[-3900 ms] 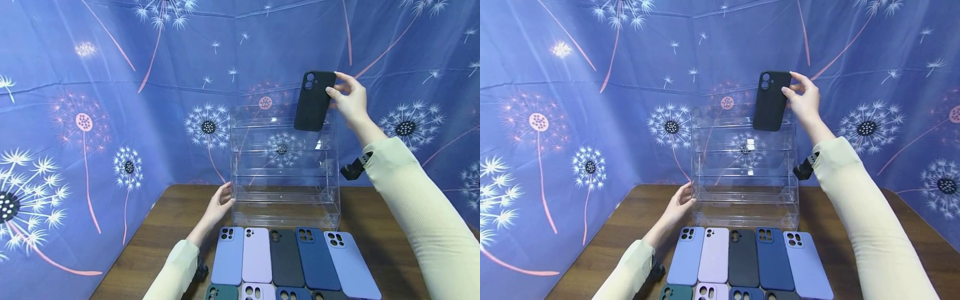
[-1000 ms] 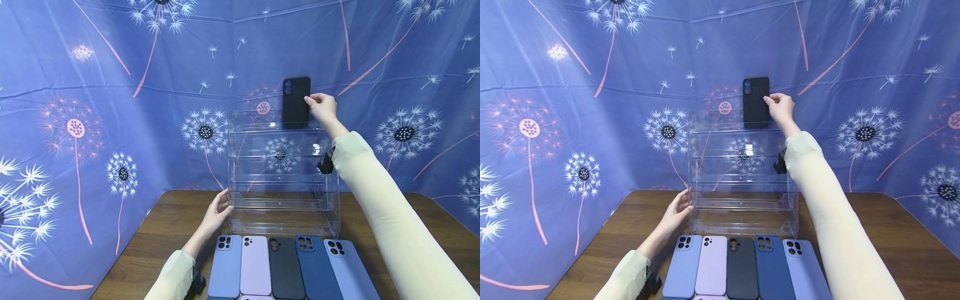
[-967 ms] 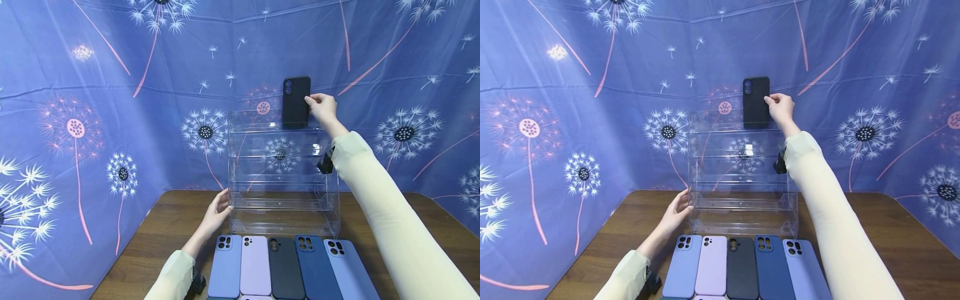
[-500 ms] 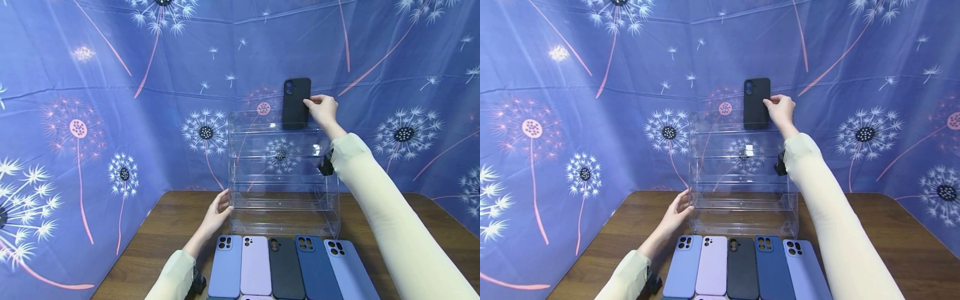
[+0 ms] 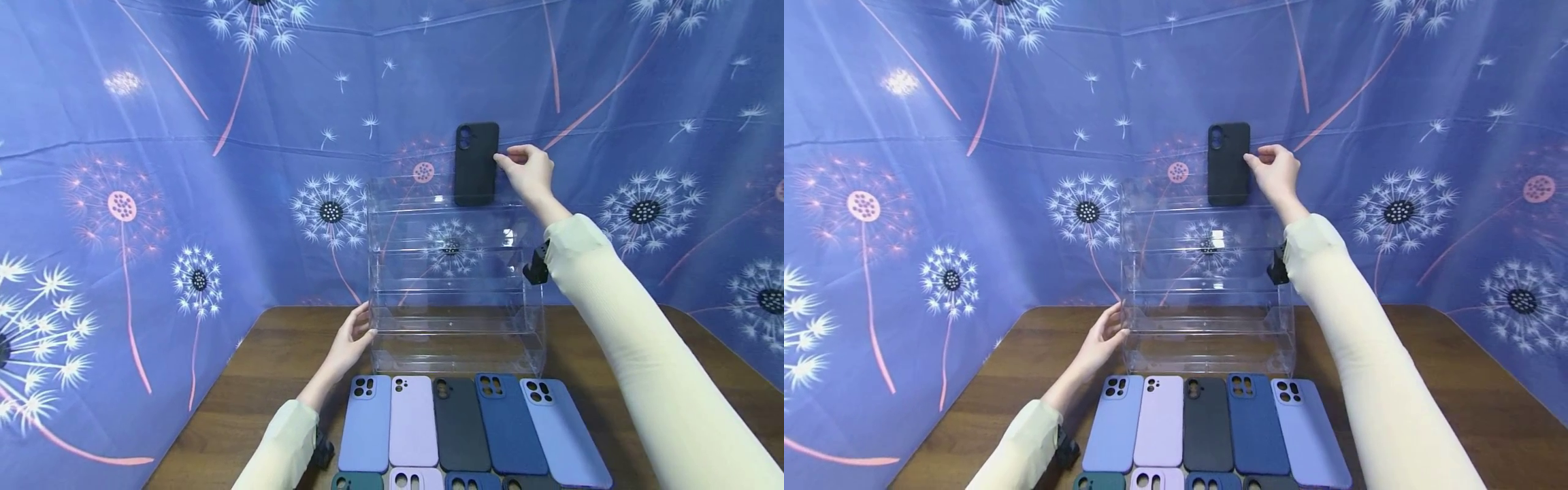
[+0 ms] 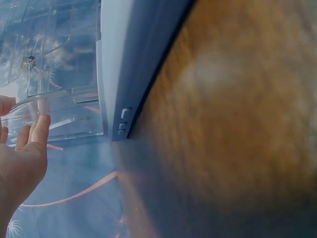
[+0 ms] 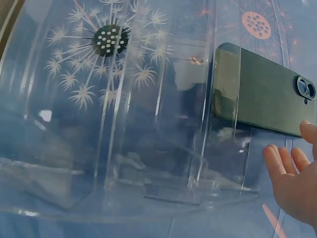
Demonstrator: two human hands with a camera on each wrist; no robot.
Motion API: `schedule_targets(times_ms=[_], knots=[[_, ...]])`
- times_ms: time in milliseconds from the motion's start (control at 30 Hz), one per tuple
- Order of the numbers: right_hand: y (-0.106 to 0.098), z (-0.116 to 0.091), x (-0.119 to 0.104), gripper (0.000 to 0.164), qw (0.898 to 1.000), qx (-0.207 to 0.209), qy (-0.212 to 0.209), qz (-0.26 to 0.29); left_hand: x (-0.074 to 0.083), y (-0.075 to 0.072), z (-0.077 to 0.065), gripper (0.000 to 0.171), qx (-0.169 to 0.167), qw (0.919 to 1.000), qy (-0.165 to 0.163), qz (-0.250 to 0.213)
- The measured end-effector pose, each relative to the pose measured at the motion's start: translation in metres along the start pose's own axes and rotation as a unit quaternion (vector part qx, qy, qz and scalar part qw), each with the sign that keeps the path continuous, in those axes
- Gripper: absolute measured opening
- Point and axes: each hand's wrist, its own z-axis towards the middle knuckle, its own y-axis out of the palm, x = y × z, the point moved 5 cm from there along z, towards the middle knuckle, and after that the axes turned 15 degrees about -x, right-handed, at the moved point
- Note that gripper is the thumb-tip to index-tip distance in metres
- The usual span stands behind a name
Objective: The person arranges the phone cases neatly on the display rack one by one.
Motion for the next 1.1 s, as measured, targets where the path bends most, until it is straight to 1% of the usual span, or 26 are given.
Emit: schedule_targets(times_ms=[133,400,533,667,733,800,900,967,1067,1100], knots=[[-0.005,-0.008,0.001,0.053,1.000,-0.012,-0.002,0.001,-0.002,-0.001,0.001,0.059,0.001,1.0000,0.003,-0.001],[-0.019,-0.029,0.010,0.059,0.999,-0.052,0.000,-0.001,-0.003,-0.001,0.002,0.058,-0.004,0.9999,-0.013,-0.001],[-0.027,-0.040,0.016,0.060,0.998,-0.062,0.003,-0.005,0.005,-0.002,0.001,0.058,-0.007,0.9998,-0.018,-0.006],[-0.034,-0.050,0.021,0.062,0.998,-0.067,0.004,-0.004,0.021,-0.003,-0.002,0.059,-0.017,0.9997,-0.017,-0.011],[-0.036,-0.055,0.022,0.063,0.997,-0.071,0.007,-0.004,0.026,-0.003,-0.002,0.059,-0.019,0.9997,-0.015,-0.009],[-0.038,-0.060,0.024,0.064,0.997,-0.079,0.007,-0.003,0.025,-0.004,-0.002,0.059,-0.016,0.9997,-0.017,0.004],[-0.041,-0.069,0.026,0.066,0.996,-0.093,0.009,0.000,0.015,-0.004,0.000,0.060,-0.007,0.9995,-0.028,0.016],[-0.042,-0.074,0.028,0.067,0.995,-0.099,0.007,0.003,0.009,-0.004,0.001,0.060,-0.004,0.9995,-0.028,0.017],[-0.044,-0.082,0.033,0.067,0.994,-0.109,0.007,-0.003,0.005,-0.003,0.002,0.060,-0.003,0.9997,-0.023,-0.005],[-0.044,-0.085,0.034,0.067,0.994,-0.113,0.005,-0.007,0.007,-0.003,0.001,0.060,-0.006,0.9997,-0.021,-0.014]])
